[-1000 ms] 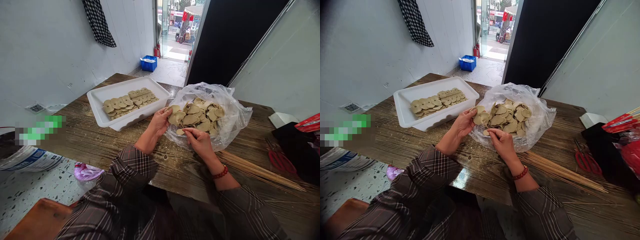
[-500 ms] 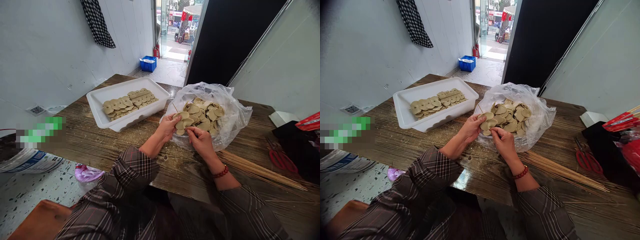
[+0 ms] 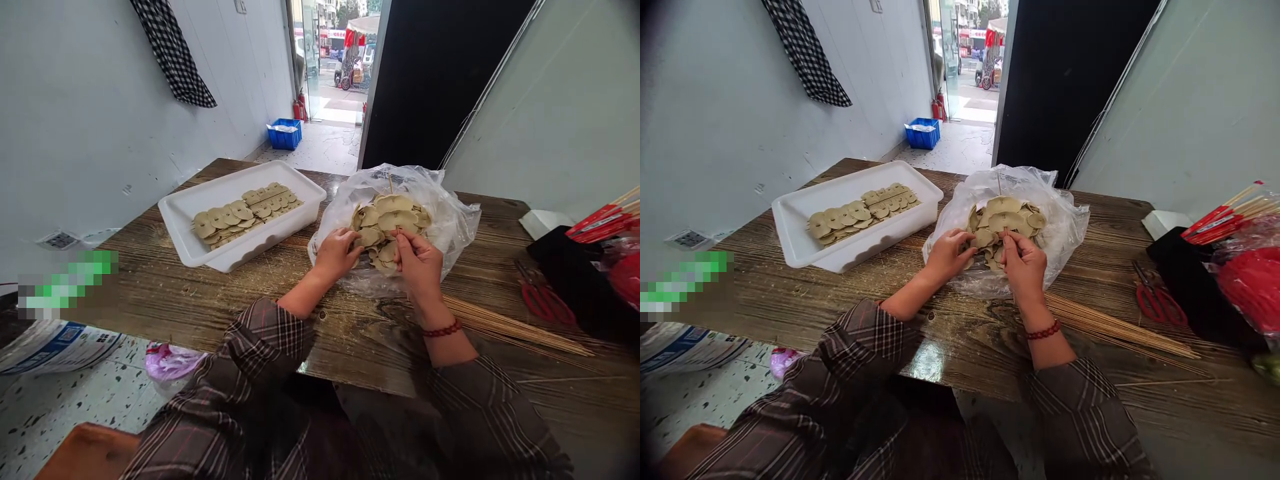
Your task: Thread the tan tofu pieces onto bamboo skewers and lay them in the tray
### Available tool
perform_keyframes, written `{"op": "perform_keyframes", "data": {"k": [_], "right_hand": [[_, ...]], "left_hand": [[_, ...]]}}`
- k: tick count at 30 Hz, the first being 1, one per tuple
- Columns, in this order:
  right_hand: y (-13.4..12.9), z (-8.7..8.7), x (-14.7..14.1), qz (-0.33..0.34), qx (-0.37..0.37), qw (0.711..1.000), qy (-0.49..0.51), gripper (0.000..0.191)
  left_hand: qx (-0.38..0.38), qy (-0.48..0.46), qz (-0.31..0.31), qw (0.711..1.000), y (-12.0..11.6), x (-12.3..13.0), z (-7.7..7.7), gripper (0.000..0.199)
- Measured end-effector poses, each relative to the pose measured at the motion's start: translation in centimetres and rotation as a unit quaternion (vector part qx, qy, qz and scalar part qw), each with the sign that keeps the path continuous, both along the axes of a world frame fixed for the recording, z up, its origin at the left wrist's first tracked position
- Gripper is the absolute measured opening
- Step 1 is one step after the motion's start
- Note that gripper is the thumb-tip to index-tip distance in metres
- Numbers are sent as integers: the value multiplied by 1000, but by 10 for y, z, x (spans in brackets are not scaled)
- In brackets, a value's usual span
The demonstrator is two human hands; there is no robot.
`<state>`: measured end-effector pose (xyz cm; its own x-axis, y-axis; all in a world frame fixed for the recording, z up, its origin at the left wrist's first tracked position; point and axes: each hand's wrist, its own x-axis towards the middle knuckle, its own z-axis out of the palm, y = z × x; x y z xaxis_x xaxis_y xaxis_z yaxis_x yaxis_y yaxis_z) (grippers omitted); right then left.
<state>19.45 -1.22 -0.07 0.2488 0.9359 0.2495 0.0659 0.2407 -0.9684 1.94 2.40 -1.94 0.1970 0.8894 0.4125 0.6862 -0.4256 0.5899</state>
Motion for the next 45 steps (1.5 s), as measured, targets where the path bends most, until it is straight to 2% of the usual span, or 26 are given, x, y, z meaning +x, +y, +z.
{"op": "perform_keyframes", "data": {"k": [4, 9, 13, 15, 17, 20, 22, 23, 29, 34, 39, 45], "right_hand": [[-2, 1, -5, 23, 5, 1000, -5, 38], [-3, 0, -7, 39, -3, 999, -15, 37], [-2, -1, -6, 46, -3, 999, -22, 36], [-2, -1, -6, 49, 1, 999, -19, 35], [-3, -1, -7, 54, -2, 998, -16, 35], [-5, 0, -8, 58, -9, 998, -21, 35], [-6, 0, -8, 58, -9, 998, -23, 36], [-6, -1, -9, 56, -8, 998, -22, 36], [-5, -5, -8, 56, -4, 998, -40, 35], [-4, -6, -8, 55, -4, 998, -42, 35], [-5, -7, -8, 57, -10, 997, -50, 36], [-5, -9, -8, 68, -1, 996, -63, 35]], "left_hand": [[22, 102, 10, 994, 6, 4, -5, 24], [26, 87, 14, 996, 13, 2, -9, 20], [-15, -55, 19, 998, 14, -1, -8, 13], [-54, -158, 28, 986, 13, -3, -5, 9], [-91, -265, 20, 960, 11, -6, -1, 9], [-144, -399, -4, 905, 8, -12, 5, 14], [-170, -443, -9, 880, 6, -17, 6, 17], [-173, -444, -9, 879, 5, -20, 6, 18], [-125, -300, -25, 945, -1, -32, -2, 16], [-71, -91, -31, 993, -7, -36, 2, 29], [-14, 26, -46, 998, -7, -34, 1, 23], [61, 146, -33, 987, -16, -28, 4, 14]]}}
